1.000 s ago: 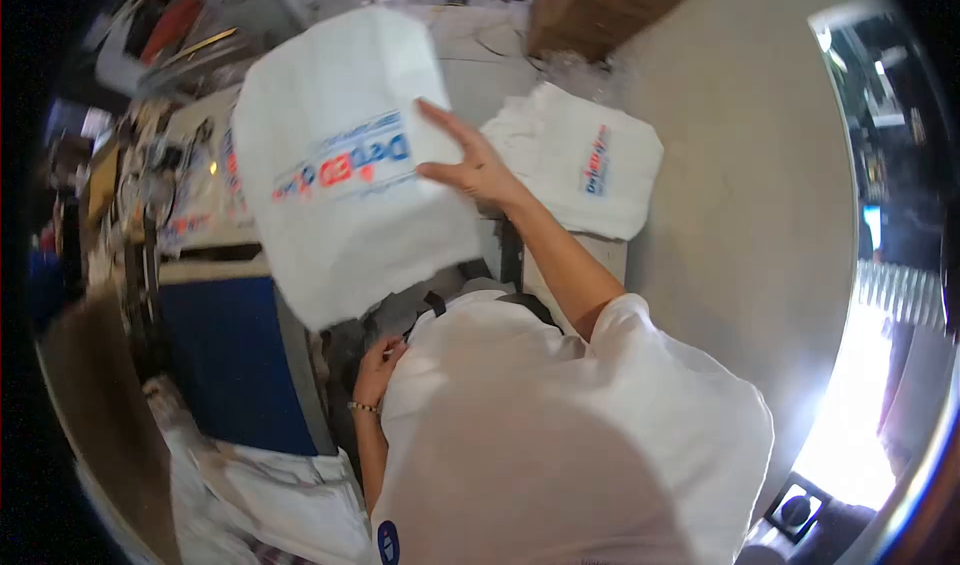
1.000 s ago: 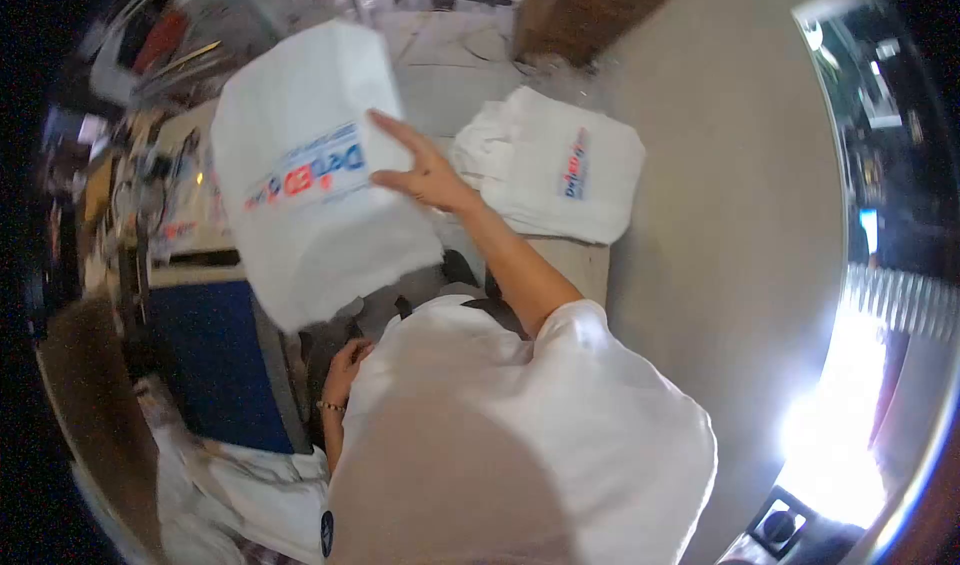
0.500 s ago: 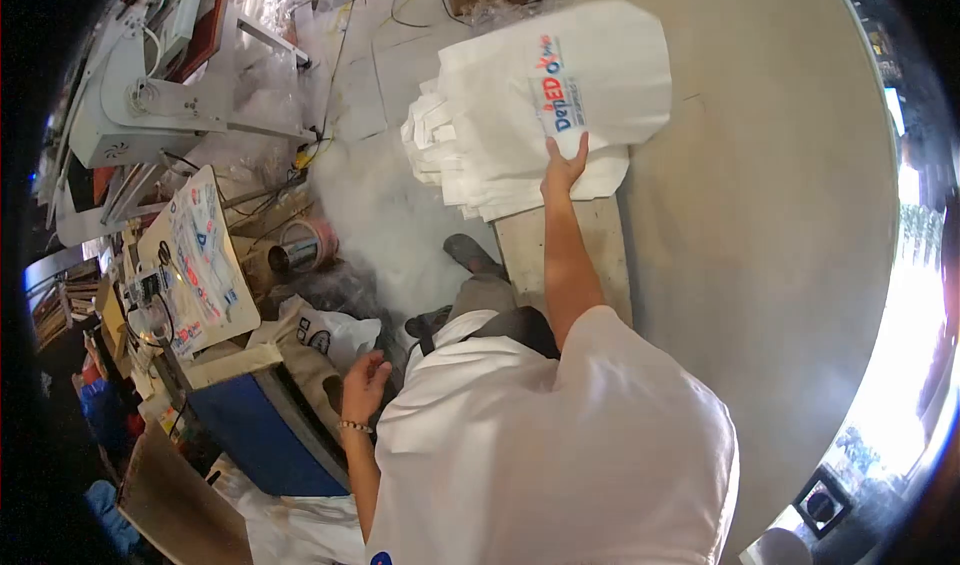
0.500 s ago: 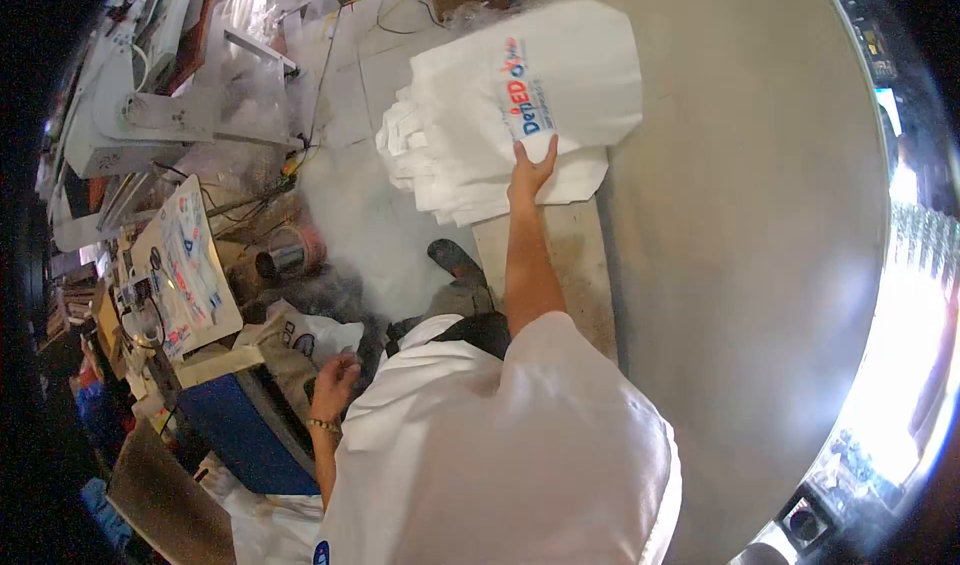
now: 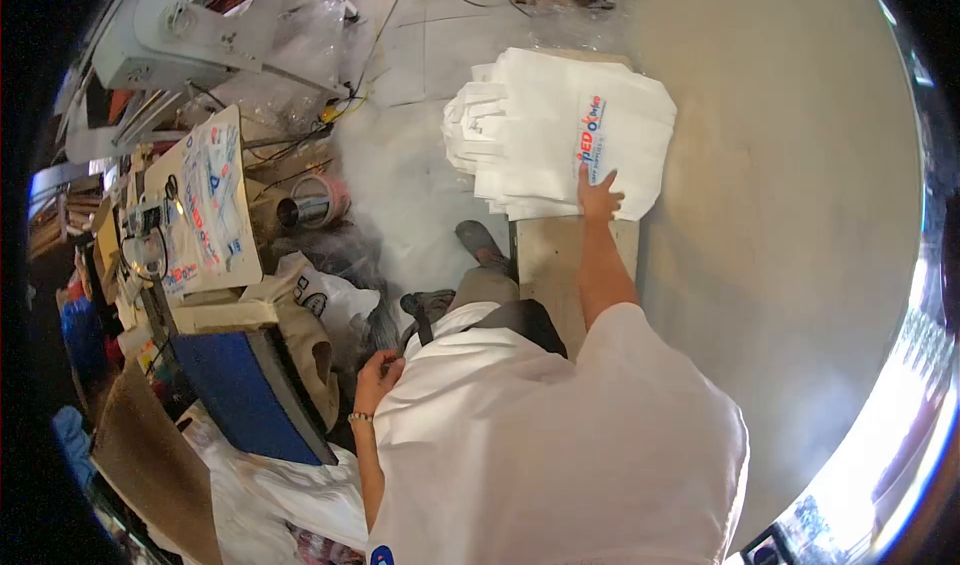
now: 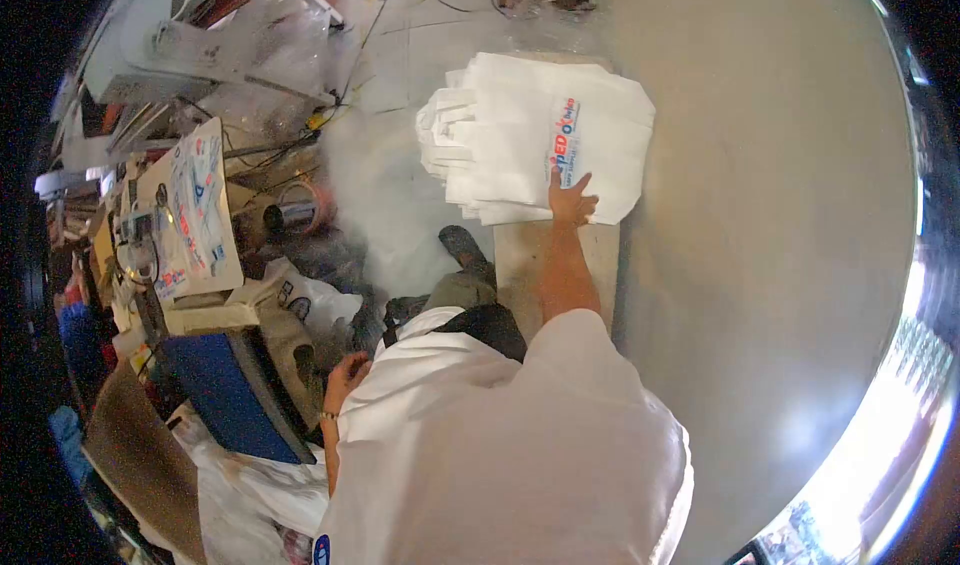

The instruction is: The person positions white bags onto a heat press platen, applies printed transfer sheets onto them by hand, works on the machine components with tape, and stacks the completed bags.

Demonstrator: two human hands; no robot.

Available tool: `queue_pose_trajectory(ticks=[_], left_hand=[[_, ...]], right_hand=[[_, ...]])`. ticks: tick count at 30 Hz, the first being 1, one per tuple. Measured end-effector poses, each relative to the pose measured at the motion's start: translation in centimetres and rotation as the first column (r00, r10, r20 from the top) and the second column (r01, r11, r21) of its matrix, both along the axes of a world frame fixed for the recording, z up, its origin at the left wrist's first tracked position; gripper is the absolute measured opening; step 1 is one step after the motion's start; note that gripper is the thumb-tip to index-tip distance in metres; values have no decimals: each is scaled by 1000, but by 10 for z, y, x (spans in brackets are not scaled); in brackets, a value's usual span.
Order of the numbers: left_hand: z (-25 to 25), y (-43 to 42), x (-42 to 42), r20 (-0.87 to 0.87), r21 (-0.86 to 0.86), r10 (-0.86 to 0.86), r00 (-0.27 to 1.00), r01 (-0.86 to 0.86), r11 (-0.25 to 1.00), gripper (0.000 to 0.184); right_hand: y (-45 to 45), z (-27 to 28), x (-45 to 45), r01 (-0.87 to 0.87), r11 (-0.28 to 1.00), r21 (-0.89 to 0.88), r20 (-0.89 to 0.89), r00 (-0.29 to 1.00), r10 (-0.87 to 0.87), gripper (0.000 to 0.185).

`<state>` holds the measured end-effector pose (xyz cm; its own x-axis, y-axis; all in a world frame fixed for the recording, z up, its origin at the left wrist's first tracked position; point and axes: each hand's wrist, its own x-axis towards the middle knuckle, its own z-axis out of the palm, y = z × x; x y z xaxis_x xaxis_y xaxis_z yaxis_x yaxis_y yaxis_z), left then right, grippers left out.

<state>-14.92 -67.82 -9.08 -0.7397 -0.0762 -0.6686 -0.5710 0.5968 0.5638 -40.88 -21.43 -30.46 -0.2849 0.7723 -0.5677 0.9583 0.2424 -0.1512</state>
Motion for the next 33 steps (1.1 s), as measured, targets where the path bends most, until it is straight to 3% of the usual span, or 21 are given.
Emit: queue_pose_trajectory(ticks=[2,3,5,7,9,11,13,15,17,19,21,23,24,25,26,27,28,31,33], left_hand=[[0,-1,3,-14,-37,-70,997,69,997,35],[-1,-1,7,-10,-45,-49,999,49,998,35],[-2,-2,11,10,-12,-24,1000,25,1000,38],[9,0,11,14,-27,9,1000,-8,1000,39],[27,4,12,6,-47,52,999,-52,998,39],[48,4,18,11,-82,253,967,-251,964,39],[47,-7,42,-51,-111,330,943,-334,936,38],[47,-15,64,-109,-137,401,910,-413,900,38],[47,-17,73,1,-163,392,920,-387,908,39],[49,-13,71,-47,-190,395,917,-396,898,41],[40,-18,66,5,-55,330,944,-329,943,42],[57,-16,44,-8,-76,323,947,-322,944,41],[69,-20,35,17,-94,301,953,-298,950,40],[77,-28,32,-28,-99,315,949,-316,944,40],[84,-37,32,-140,-39,345,928,-353,935,40],[93,-45,34,-243,25,375,895,-380,924,39],[105,-60,39,-336,33,397,854,-411,911,38],[173,-103,67,-518,-11,561,646,-661,750,33],[186,-145,111,-713,-60,527,462,-789,611,26]], right_hand=[[-2,13,-24,-209,976,-54,-245,951,190,111],[-4,-4,-36,-228,972,-63,-243,948,207,111],[-17,-42,-68,-540,839,70,-541,686,486,114],[-24,-53,-85,-614,788,-45,-515,690,509,118],[-21,-59,-95,-767,641,-25,-270,623,734,116],[-14,-66,-102,-794,607,44,-272,575,772,115],[-14,-57,-103,-746,661,85,-355,597,720,112],[-32,-42,-94,-670,664,333,-327,578,748,96],[-58,-29,-82,-618,577,533,-407,410,816,79],[-113,25,-67,-675,522,521,-383,362,850,62],[-168,46,-59,-723,413,554,-476,132,869,54],[-227,32,-53,-910,343,231,-814,12,581,48],[-262,43,-41,-959,237,155,-843,-4,538,38],[-295,74,-32,-992,41,116,-862,-80,500,34],[-329,94,-24,-978,-151,145,-880,-197,432,29],[-361,115,-15,-899,-229,373,-871,-425,248,20],[-394,141,-7,-848,-286,446,-849,-503,165,18],[-477,211,23,-699,-332,633,-760,-644,-93,18],[-520,257,41,-633,-502,590,-764,-639,-92,20]])
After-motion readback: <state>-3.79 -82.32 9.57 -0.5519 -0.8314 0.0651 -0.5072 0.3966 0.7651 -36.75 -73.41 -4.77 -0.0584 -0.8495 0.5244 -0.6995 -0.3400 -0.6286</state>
